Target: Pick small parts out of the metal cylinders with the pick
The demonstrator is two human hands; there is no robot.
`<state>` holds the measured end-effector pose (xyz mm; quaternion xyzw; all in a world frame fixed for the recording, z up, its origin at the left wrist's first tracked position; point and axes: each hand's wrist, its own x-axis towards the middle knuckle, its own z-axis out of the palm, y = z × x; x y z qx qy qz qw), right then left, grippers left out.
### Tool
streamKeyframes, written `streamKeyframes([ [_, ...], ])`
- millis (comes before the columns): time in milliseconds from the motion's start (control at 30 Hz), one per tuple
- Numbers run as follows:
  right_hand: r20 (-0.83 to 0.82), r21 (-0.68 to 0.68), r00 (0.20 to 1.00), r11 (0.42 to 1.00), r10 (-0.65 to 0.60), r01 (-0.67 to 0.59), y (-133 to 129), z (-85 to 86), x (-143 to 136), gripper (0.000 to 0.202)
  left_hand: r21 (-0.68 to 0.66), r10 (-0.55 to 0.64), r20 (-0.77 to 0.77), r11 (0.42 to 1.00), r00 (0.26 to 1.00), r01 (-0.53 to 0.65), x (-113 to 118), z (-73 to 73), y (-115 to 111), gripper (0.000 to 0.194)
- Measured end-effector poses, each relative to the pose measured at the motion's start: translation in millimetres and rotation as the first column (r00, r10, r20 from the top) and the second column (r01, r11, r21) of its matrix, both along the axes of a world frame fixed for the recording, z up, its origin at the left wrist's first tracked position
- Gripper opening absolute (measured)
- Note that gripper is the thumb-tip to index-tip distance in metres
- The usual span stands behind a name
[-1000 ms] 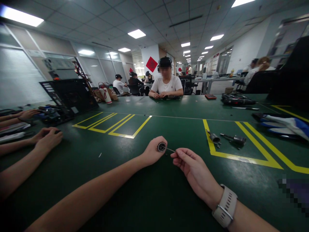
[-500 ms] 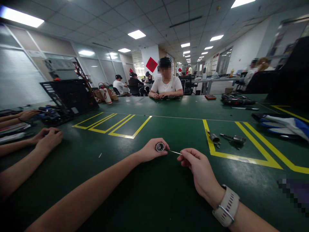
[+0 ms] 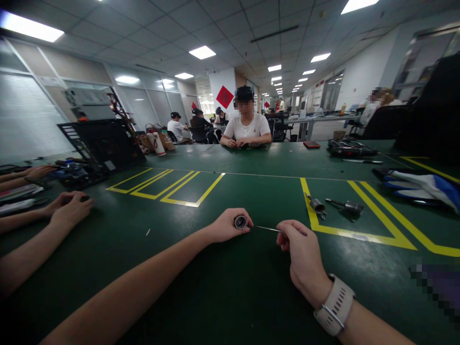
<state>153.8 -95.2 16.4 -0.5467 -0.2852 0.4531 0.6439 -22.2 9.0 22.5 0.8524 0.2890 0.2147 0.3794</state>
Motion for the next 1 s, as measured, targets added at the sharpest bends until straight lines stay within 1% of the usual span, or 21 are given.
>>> streamKeyframes([
  [67,-0.035,0.028,0.998,0.998,-0.049,0.050,0.2,0.3,1.1,0.011,-0.009,-0.006,-0.001,1.000,1.000,0.006,0.0,-1.0,0.7,0.016],
  [133,-0.060,0.053,0.997,0.997,-0.053,0.056,-0.2,0.9,1.7,0.011,-0.012,0.002,0.015,1.000,1.000,-0.002,-0.4,-3.4,1.9,0.016],
  [200,-0.090,0.096,0.995,0.994,-0.036,0.045,-1.4,1.8,1.6,0.011,0.019,0.026,0.048,0.999,0.999,-0.027,-1.0,-6.2,3.3,0.016],
  [267,-0.099,0.156,0.995,0.988,0.008,0.007,-3.5,3.3,0.1,0.011,0.089,0.048,0.083,0.995,0.995,-0.056,-1.4,-8.3,4.4,0.015],
  [300,-0.075,0.181,0.996,0.983,0.042,-0.028,-4.9,4.3,-1.2,0.011,0.133,0.055,0.095,0.989,0.994,-0.067,-1.4,-8.8,4.6,0.013],
  [333,-0.024,0.194,0.996,0.978,0.083,-0.077,-6.6,5.4,-2.8,0.011,0.178,0.058,0.101,0.981,0.993,-0.076,-1.2,-9.0,4.6,0.012],
  [400,0.141,0.188,0.976,0.963,0.168,-0.193,-10.4,7.7,-6.7,0.014,0.258,0.060,0.096,0.963,0.994,-0.083,-0.4,-8.3,3.8,0.008],
  [433,0.241,0.167,0.949,0.955,0.203,-0.246,-12.5,8.8,-8.7,0.016,0.295,0.061,0.089,0.952,0.994,-0.084,0.2,-7.6,3.0,0.007],
  [500,0.436,0.103,0.864,0.940,0.252,-0.326,-16.4,11.3,-12.2,0.020,0.362,0.056,0.071,0.929,0.996,-0.078,1.5,-5.9,0.8,0.006],
  [567,0.576,0.046,0.773,0.934,0.266,-0.356,-19.6,14.1,-14.5,0.023,0.419,0.041,0.054,0.906,0.998,-0.060,2.4,-4.4,-1.7,0.007],
  [600,0.620,0.029,0.739,0.934,0.264,-0.357,-20.7,15.4,-15.2,0.024,0.441,0.034,0.044,0.896,0.998,-0.050,2.6,-3.9,-2.8,0.006],
  [667,0.656,0.012,0.709,0.935,0.261,-0.355,-21.3,17.2,-15.4,0.024,0.470,0.027,0.019,0.882,0.999,-0.032,2.4,-3.3,-4.4,0.006],
  [700,0.647,0.009,0.715,0.934,0.266,-0.356,-20.8,17.3,-15.2,0.024,0.479,0.027,0.006,0.878,1.000,-0.027,2.0,-3.3,-4.9,0.005],
  [733,0.615,0.007,0.738,0.934,0.278,-0.357,-19.8,17.0,-14.7,0.024,0.482,0.027,-0.008,0.876,1.000,-0.020,1.7,-3.3,-5.3,0.005],
  [767,0.552,0.008,0.780,0.934,0.294,-0.358,-18.3,16.3,-14.1,0.023,0.480,0.025,-0.019,0.877,0.999,-0.013,1.3,-3.3,-5.4,0.005],
  [800,0.456,0.013,0.834,0.934,0.312,-0.357,-16.5,15.3,-13.5,0.022,0.475,0.022,-0.026,0.880,0.999,-0.007,1.1,-3.3,-5.4,0.005],
  [867,0.192,0.030,0.921,0.936,0.339,-0.351,-12.4,13.1,-12.0,0.019,0.457,0.015,-0.021,0.890,1.000,-0.003,1.1,-3.3,-5.3,0.005],
  [900,0.053,0.034,0.935,0.935,0.350,-0.352,-10.5,12.3,-11.2,0.017,0.443,0.013,-0.008,0.896,1.000,-0.008,1.4,-3.3,-5.2,0.006],
  [933,-0.068,0.037,0.932,0.934,0.356,-0.355,-8.8,11.7,-10.4,0.015,0.427,0.012,0.010,0.904,1.000,-0.015,1.9,-3.3,-5.0,0.007],
  [1000,-0.223,0.028,0.908,0.934,0.354,-0.357,-6.5,11.1,-9.1,0.013,0.392,0.007,0.047,0.920,0.999,-0.025,3.0,-3.3,-4.7,0.009],
])
